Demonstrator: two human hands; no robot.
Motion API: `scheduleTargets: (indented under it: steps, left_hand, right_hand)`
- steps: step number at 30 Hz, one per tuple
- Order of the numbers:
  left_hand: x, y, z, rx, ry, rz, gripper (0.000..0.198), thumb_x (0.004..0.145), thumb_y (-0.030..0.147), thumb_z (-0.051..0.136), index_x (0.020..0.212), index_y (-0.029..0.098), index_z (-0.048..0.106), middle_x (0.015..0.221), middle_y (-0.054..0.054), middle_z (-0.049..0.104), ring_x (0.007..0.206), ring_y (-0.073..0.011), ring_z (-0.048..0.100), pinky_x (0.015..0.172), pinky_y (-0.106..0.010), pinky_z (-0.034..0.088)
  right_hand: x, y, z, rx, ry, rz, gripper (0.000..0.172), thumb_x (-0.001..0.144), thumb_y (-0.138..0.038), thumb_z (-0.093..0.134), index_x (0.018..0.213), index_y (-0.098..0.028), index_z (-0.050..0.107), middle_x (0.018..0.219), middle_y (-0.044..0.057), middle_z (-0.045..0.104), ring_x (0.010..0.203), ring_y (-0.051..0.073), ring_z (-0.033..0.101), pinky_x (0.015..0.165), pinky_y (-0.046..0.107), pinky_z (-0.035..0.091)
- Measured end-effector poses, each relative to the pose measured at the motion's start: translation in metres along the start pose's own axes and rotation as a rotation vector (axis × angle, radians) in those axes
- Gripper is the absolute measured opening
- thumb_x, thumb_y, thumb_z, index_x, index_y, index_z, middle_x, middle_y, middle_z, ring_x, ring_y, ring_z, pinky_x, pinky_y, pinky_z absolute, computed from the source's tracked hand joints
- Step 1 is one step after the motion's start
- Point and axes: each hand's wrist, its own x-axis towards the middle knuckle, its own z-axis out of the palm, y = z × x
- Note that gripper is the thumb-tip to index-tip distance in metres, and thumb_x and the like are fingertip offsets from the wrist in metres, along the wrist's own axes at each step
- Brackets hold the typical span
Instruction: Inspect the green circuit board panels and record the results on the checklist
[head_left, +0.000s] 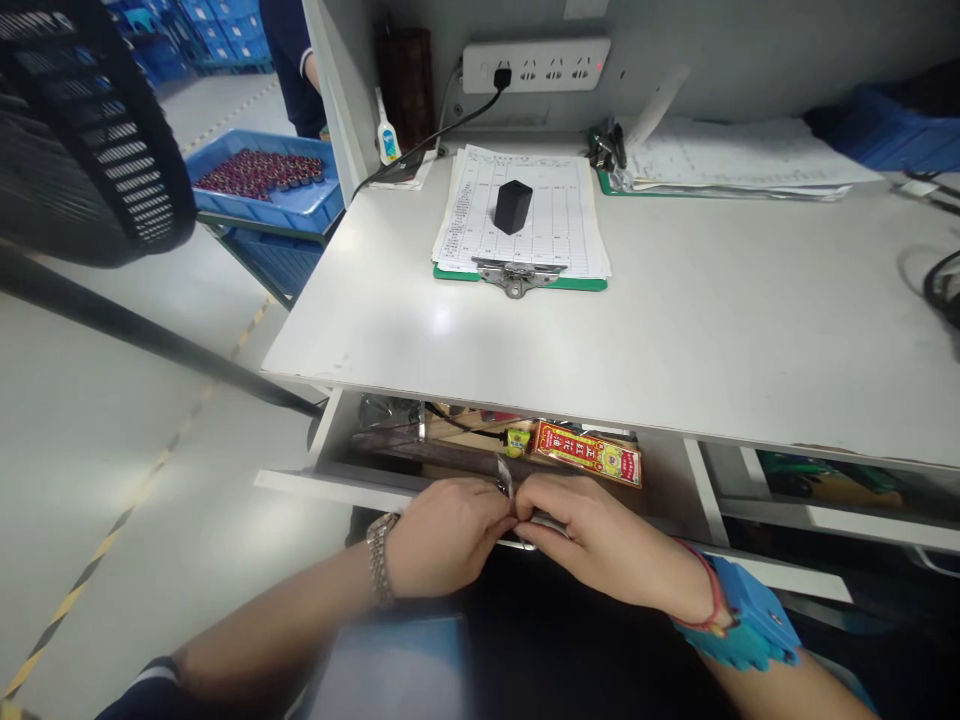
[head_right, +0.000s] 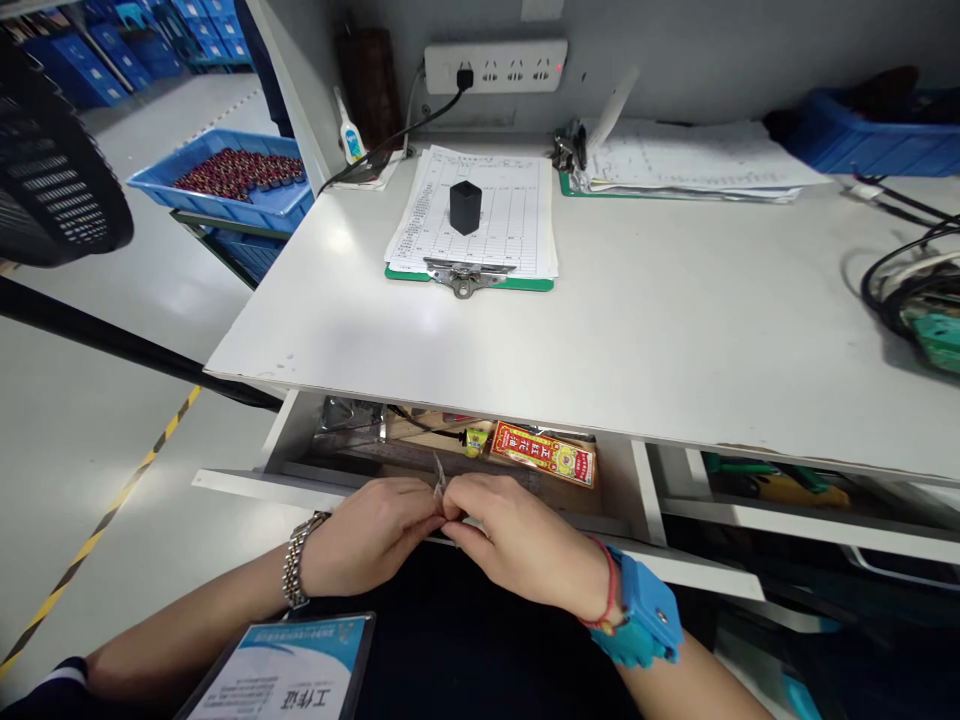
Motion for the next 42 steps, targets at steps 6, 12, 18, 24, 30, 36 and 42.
scheduleTargets:
  steps: [6,12,18,24,30,36,42]
  left_hand:
    - [0.004,0.004,0.006,-0.025,0.109,-0.053,0.015,0.078,0.014,0.042,0.072,0.017,0.055,0.067,-0.002,0.06,0.064,-0.0133,0.055,0.059,-0.024,0.041]
    - [0.015,0.007,0.019,-0.114,0.272,-0.137,0.015,0.07,0.011,0.045,0.058,0.017,0.051,0.058,-0.001,0.057,0.054,-0.0111,0.051,0.053,-0.022,0.037]
    - [0.019,0.009,0.022,-0.161,0.337,-0.18,0.018,0.068,0.011,0.045,0.051,0.017,0.044,0.051,0.001,0.051,0.049,-0.0088,0.045,0.049,-0.02,0.032]
    - [0.023,0.012,0.02,-0.265,0.318,-0.227,0.02,0.066,0.011,0.043,0.047,0.016,0.04,0.046,0.005,0.039,0.046,-0.0069,0.036,0.047,-0.02,0.027]
    - [0.024,0.011,0.012,-0.468,0.218,-0.406,0.021,0.066,0.015,0.04,0.049,0.014,0.05,0.048,0.003,0.044,0.05,-0.0091,0.04,0.049,-0.021,0.029]
    - [0.023,0.007,0.017,-0.552,0.25,-0.363,0.022,0.072,0.017,0.04,0.052,0.015,0.048,0.051,0.003,0.043,0.053,-0.0095,0.04,0.053,-0.022,0.031]
    - [0.023,0.001,0.019,-0.87,0.661,-0.37,0.018,0.076,0.025,0.054,0.092,0.02,0.05,0.086,0.0,0.052,0.082,-0.0121,0.049,0.074,-0.023,0.04]
  right_hand:
    - [0.001,0.0,0.001,-0.007,0.032,0.016,0.014,0.076,-0.005,0.045,0.072,-0.018,0.047,0.068,-0.002,0.051,0.062,0.01,0.045,0.056,0.021,0.034]
    - [0.001,0.003,0.008,-0.061,0.165,0.063,0.017,0.071,-0.003,0.042,0.068,-0.019,0.039,0.063,-0.003,0.046,0.057,0.01,0.041,0.052,0.021,0.03]
    - [0.001,0.007,0.015,-0.098,0.223,0.078,0.016,0.072,-0.003,0.04,0.07,-0.019,0.039,0.064,-0.002,0.046,0.059,0.011,0.042,0.054,0.022,0.031]
    - [0.001,0.008,0.015,-0.127,0.356,0.183,0.017,0.072,-0.003,0.04,0.072,-0.019,0.038,0.062,-0.003,0.045,0.055,0.011,0.042,0.052,0.023,0.031]
    - [-0.001,0.009,0.015,-0.187,0.474,0.115,0.023,0.074,-0.002,0.038,0.076,-0.019,0.055,0.075,0.002,0.058,0.069,0.014,0.054,0.062,0.026,0.042]
    - [0.007,0.009,0.014,-0.092,0.254,0.013,0.033,0.078,-0.004,0.039,0.098,-0.018,0.06,0.099,0.007,0.062,0.092,0.018,0.057,0.081,0.032,0.047]
    - [0.002,0.011,0.003,0.306,0.412,0.117,0.034,0.079,-0.009,0.047,0.106,-0.024,0.06,0.104,0.002,0.063,0.099,0.017,0.056,0.09,0.033,0.043]
